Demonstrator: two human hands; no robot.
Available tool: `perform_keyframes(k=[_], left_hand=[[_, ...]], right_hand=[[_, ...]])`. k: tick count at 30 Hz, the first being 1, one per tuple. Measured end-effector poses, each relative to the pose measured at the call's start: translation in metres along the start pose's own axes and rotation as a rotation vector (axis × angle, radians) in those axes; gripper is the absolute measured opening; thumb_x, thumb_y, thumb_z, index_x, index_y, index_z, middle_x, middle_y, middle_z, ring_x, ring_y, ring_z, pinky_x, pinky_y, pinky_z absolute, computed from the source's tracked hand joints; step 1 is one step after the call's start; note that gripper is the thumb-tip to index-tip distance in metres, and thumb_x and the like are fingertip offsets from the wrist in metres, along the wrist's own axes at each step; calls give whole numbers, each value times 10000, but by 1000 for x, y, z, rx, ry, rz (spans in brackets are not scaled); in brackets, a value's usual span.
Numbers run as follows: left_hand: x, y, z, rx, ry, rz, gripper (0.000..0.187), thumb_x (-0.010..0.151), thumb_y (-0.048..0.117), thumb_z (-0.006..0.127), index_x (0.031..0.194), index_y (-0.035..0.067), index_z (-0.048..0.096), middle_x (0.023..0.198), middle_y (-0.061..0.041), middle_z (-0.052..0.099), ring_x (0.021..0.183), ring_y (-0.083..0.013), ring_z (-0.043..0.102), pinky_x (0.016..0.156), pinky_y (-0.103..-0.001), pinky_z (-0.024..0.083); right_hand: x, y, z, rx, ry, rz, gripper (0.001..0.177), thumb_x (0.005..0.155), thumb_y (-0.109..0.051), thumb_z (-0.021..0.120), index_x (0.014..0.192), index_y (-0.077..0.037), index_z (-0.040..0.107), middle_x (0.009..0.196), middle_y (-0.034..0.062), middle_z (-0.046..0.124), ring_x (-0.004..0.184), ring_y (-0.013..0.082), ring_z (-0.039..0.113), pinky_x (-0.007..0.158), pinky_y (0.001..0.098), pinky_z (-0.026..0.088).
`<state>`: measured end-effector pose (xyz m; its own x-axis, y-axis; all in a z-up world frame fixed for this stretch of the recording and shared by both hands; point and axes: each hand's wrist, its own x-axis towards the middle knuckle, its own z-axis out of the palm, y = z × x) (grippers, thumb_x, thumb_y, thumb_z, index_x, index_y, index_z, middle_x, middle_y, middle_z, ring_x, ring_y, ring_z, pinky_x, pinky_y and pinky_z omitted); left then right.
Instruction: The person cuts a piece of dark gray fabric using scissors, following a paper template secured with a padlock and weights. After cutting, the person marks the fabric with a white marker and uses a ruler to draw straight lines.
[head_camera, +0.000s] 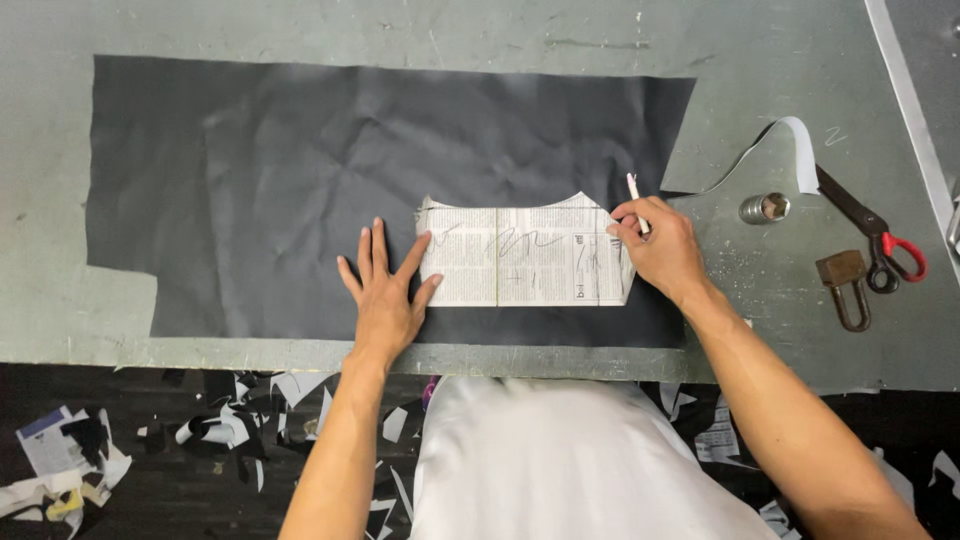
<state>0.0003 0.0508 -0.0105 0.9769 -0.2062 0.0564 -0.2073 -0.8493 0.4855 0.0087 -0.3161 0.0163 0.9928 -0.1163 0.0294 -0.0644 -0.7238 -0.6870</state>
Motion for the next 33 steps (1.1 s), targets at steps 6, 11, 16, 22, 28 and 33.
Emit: perform_keyframes(k=[6,11,16,22,28,33], left_hand=[[6,-5,-4,-23,-20,-25,714,859,458,740,1502,247,512,1667,-240,169,1544,-410,128,1168,-704,27],[6,-3,-6,18,-17,-11,738,855,467,746,1513,241,500,1669,-245,191,1549,-402,143,1173,-701,52],[7,-1,-7,4,-35,-2,741,864,456,735,1524,233,482,1671,-252,182,1551,-415,136,1175,-708,49],[12,7,-9,24,-54,8,730,865,454,737,1518,241,489,1667,-274,169,1550,-430,140,1172,-698,50],[19,11,-9,18,-60,31,667,888,411,729,1501,243,527,1654,-297,178,1528,-444,167,1179,-675,78],[24,10,-14,53,-3,62,569,908,357,728,1453,266,593,1611,-272,293,1472,-414,294,1173,-596,195]], right_hand=[[-16,-16,1,-254,224,-234,252,864,-81,772,1109,-56,722,974,112,667,959,323,624,829,445,505],[-60,-50,48,-121,150,-378,355,940,-103,657,1294,-74,669,1245,170,662,1275,357,570,1091,457,447],[-68,-53,64,-189,-6,-306,487,991,-242,631,1409,-8,540,1505,204,505,1470,389,367,1219,515,244],[-69,-39,56,-208,-10,-275,548,990,-262,634,1450,5,505,1556,191,459,1502,383,328,1233,531,215],[-71,-34,52,-193,16,-234,549,961,-263,664,1432,-17,524,1556,165,473,1499,357,338,1229,539,212],[-67,-36,48,-174,13,-231,524,961,-252,673,1419,-30,551,1535,191,491,1485,360,350,1219,513,219]])
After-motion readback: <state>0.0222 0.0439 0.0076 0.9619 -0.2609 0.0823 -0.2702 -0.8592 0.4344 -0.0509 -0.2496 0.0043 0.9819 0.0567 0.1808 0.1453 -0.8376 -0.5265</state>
